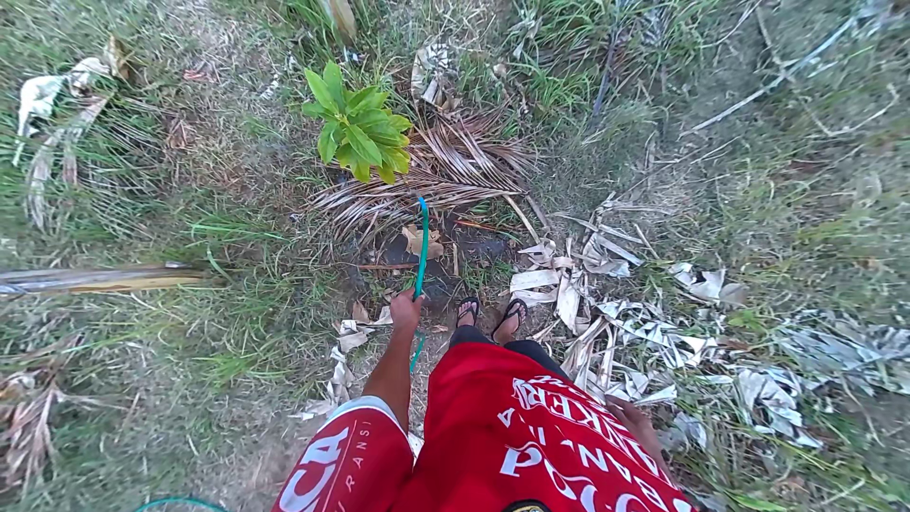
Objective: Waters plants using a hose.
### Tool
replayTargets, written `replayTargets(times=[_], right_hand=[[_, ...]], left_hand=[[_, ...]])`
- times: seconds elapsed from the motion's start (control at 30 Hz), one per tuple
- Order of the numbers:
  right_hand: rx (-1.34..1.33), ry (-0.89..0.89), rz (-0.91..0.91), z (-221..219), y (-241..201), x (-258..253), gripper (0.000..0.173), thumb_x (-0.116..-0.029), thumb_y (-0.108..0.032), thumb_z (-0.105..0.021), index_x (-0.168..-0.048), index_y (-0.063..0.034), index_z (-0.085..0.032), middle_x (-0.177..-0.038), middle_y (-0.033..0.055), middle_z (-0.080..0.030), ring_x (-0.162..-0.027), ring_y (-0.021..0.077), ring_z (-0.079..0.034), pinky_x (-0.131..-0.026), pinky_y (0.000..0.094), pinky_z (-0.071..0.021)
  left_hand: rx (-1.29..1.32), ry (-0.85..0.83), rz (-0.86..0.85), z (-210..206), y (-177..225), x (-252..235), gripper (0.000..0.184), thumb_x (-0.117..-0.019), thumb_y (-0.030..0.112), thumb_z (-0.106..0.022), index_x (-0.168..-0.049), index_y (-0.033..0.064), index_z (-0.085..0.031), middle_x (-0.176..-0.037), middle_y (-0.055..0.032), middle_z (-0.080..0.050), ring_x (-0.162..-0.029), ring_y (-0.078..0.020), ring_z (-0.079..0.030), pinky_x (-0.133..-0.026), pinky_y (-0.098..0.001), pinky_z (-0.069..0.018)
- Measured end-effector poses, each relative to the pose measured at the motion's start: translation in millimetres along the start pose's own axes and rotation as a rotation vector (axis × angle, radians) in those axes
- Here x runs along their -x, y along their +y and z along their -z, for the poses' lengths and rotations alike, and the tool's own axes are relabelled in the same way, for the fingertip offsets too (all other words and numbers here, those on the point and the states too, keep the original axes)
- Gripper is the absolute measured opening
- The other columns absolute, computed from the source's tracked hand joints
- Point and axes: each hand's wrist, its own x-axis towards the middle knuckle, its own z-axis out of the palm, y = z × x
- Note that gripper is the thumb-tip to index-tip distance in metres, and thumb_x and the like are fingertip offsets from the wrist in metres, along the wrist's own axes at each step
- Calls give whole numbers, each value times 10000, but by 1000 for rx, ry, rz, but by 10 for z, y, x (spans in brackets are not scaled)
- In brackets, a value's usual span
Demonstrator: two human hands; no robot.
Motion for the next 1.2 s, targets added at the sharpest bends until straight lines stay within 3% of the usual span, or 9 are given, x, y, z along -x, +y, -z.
replayTargets(times=[0.3, 1.2], right_hand=[[14, -2, 2, -4, -59, 47, 317, -1085, -128, -497, -1350, 20, -585, -1081, 210, -706, -835, 262, -719, -717, 442, -600], [1, 1, -25, 16, -45, -1, 322, -1090, -134, -487, -1366, 4, -579, -1081, 201, -698, -829, 245, -703, -711, 424, -582]], left_hand=[[23, -17, -24, -20, 12, 15, 350, -1005, 318, -636, -1264, 96, -709, -1089, -154, -743, -1049, -323, -702, -976, -543, -518], [22, -32, -24, -75, -21, 46, 333, -997, 318, -645, -1230, 93, -720, -1092, -153, -742, -1057, -325, -700, -975, -539, -519]])
